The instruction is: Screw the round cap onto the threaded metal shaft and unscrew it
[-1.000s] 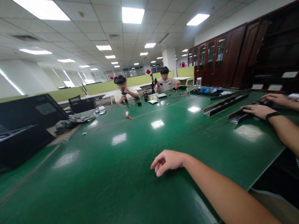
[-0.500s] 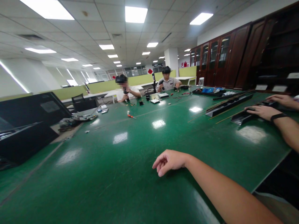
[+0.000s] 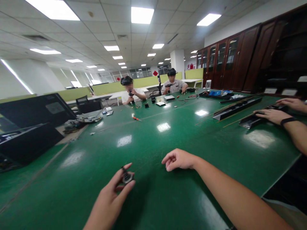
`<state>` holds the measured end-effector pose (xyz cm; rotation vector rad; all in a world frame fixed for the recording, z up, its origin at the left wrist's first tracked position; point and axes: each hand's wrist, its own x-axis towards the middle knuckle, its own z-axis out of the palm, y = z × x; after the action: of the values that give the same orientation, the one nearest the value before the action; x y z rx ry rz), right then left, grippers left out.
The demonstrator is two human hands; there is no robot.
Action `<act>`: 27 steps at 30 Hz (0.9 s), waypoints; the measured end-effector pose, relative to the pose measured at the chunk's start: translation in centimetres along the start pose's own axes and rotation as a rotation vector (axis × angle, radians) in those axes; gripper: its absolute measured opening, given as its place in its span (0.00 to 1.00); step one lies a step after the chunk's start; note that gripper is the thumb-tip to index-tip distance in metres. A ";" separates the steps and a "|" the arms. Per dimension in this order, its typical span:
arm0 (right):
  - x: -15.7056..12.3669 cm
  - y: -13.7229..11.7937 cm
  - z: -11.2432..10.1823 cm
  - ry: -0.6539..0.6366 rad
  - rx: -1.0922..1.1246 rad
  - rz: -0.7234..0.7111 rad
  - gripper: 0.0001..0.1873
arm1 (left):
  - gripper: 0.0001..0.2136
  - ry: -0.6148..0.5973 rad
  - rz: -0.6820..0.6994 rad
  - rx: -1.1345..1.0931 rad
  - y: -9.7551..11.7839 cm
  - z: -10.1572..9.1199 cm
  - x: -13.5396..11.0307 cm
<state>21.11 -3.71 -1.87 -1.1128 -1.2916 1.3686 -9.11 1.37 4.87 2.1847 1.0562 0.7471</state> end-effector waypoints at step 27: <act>0.7 -0.4 0.6 0.222 -0.730 -0.408 0.33 | 0.18 -0.102 0.113 -0.137 -1.0 8.8 5.3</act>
<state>20.42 -3.10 -1.49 -1.3237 -1.7840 0.4499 -0.66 3.87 -0.50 2.1544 0.8119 0.7269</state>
